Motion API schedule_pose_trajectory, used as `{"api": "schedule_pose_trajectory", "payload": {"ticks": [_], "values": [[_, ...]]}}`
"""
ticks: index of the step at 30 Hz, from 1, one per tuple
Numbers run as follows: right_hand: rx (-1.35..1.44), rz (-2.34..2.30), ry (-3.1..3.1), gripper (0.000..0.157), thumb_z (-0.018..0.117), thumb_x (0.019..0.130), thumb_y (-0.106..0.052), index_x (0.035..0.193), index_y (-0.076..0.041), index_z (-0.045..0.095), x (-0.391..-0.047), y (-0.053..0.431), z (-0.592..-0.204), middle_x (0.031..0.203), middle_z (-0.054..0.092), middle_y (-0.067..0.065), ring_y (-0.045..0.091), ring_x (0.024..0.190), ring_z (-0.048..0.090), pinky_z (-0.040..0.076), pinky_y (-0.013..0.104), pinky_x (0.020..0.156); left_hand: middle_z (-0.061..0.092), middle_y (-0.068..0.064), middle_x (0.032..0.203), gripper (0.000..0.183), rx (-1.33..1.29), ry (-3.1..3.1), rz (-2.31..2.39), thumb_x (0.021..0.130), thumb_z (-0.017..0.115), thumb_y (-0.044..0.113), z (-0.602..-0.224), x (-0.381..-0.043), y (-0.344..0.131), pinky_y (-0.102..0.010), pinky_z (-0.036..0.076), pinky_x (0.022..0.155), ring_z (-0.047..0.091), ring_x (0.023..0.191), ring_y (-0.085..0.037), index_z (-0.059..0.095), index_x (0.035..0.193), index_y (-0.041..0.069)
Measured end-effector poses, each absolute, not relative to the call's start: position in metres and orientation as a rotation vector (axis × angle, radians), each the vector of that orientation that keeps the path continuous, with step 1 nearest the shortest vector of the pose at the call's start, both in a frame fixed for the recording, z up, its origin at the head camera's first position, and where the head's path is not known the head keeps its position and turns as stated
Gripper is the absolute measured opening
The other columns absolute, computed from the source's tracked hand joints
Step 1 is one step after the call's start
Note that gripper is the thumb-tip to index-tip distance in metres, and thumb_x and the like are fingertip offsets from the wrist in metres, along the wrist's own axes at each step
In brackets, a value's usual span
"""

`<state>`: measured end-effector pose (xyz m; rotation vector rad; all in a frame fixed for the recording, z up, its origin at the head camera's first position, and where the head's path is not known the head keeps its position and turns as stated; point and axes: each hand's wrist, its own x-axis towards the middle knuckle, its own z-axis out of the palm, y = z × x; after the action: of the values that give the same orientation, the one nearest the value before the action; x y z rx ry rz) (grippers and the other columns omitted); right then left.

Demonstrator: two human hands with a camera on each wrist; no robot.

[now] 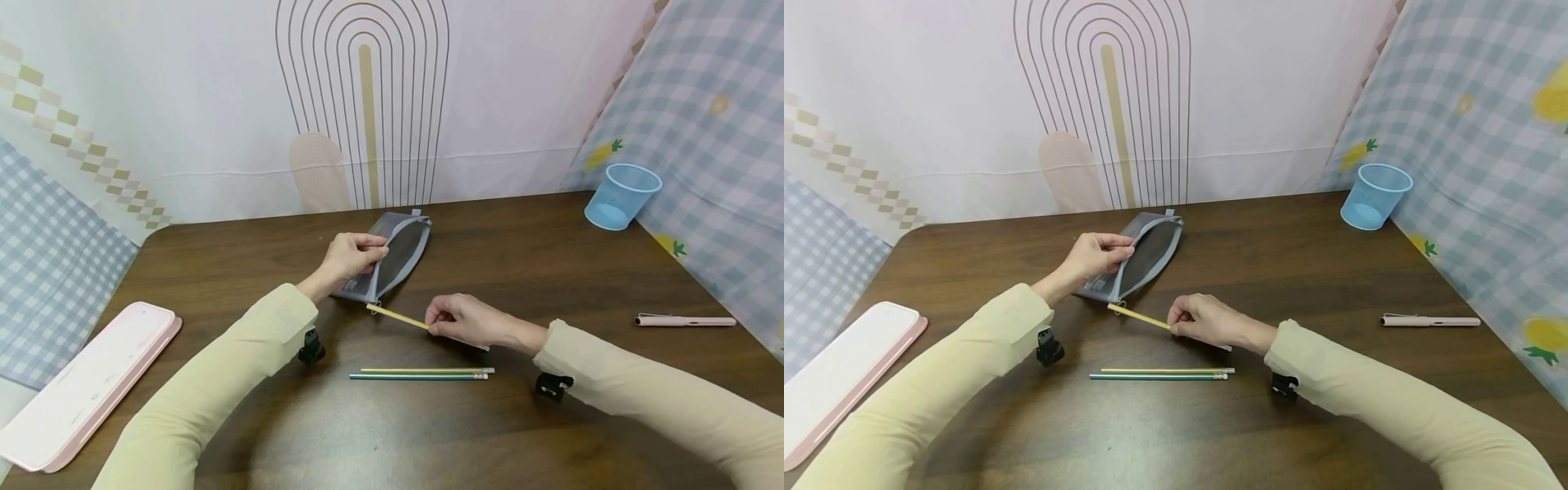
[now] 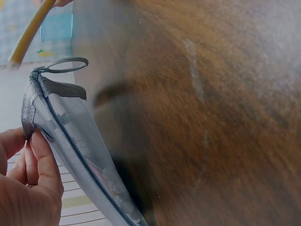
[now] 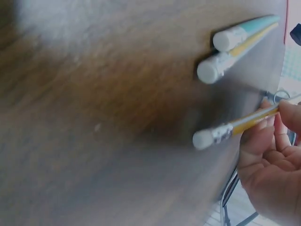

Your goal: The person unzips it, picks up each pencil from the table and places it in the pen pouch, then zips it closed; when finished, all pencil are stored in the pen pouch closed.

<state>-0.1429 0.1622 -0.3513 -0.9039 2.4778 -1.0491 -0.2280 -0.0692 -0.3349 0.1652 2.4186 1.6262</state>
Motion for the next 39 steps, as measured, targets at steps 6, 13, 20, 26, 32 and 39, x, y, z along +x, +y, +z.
{"api": "schedule_pose_trajectory", "payload": {"ticks": [6, 13, 20, 26, 32, 39], "values": [[-0.685, -1.297, 2.387, 0.01, 0.059, 0.09, 0.0, 0.095, 0.007, 0.062, -0.151, 0.167, -0.351, 0.079, 0.061, 0.012, 0.008, 0.065, 0.05, 0.045, 0.02, 0.056, 0.068, -0.016, 0.109, 0.032, 0.189, 2.431, 1.62, 0.088, 0.066, 0.014, -0.334, -0.229, -0.069, -0.025, 0.057, 0.069, 0.063, 0.076, -0.006, 0.065, 0.118, 0.001], [-0.231, -1.504, 2.219, 0.024, 0.054, 0.094, -0.005, 0.111, 0.011, 0.055, -0.169, 0.165, -0.35, 0.084, 0.063, 0.009, 0.01, 0.069, 0.057, 0.051, 0.023, 0.061, 0.068, -0.015, 0.109, 0.032, 0.172, 2.434, 1.617, 0.088, 0.066, 0.014, -0.333, -0.228, -0.07, -0.025, 0.057, 0.069, 0.062, 0.076, -0.007, 0.065, 0.118, 0.001], [0.135, -1.717, 1.917, 0.033, 0.052, 0.097, -0.011, 0.125, 0.006, 0.048, -0.195, 0.148, -0.352, 0.079, 0.065, -0.001, 0.007, 0.064, 0.062, 0.05, 0.015, 0.055, 0.068, -0.015, 0.109, 0.032, 0.164, 2.435, 1.613, 0.088, 0.067, 0.015, -0.334, -0.227, -0.069, -0.025, 0.057, 0.069, 0.064, 0.077, -0.009, 0.066, 0.117, 0.003], [0.256, -1.879, 1.753, 0.025, 0.051, 0.097, -0.009, 0.119, 0.004, 0.05, -0.212, 0.128, -0.35, 0.072, 0.065, 0.002, 0.009, 0.061, 0.064, 0.053, 0.017, 0.057, 0.069, -0.015, 0.108, 0.033, 0.179, 2.434, 1.618, 0.088, 0.066, 0.015, -0.334, -0.227, -0.069, -0.024, 0.057, 0.069, 0.063, 0.075, -0.008, 0.065, 0.118, 0.001], [0.334, -1.933, 1.726, 0.025, 0.054, 0.096, -0.01, 0.116, 0.005, 0.052, -0.228, 0.113, -0.349, 0.063, 0.066, 0.002, 0.009, 0.054, 0.063, 0.053, 0.017, 0.051, 0.068, -0.015, 0.11, 0.033, 0.168, 2.433, 1.608, 0.088, 0.066, 0.015, -0.333, -0.228, -0.069, -0.026, 0.057, 0.07, 0.064, 0.078, -0.01, 0.065, 0.118, 0.002], [0.419, -1.898, 1.767, 0.013, 0.057, 0.095, -0.014, 0.093, -0.001, 0.059, -0.237, 0.103, -0.349, 0.059, 0.066, 0.004, 0.01, 0.051, 0.064, 0.05, 0.016, 0.046, 0.068, -0.015, 0.111, 0.032, 0.152, 2.411, 1.619, 0.088, 0.067, 0.015, -0.332, -0.228, -0.068, -0.025, 0.057, 0.07, 0.064, 0.08, -0.011, 0.066, 0.117, 0.003]]}}
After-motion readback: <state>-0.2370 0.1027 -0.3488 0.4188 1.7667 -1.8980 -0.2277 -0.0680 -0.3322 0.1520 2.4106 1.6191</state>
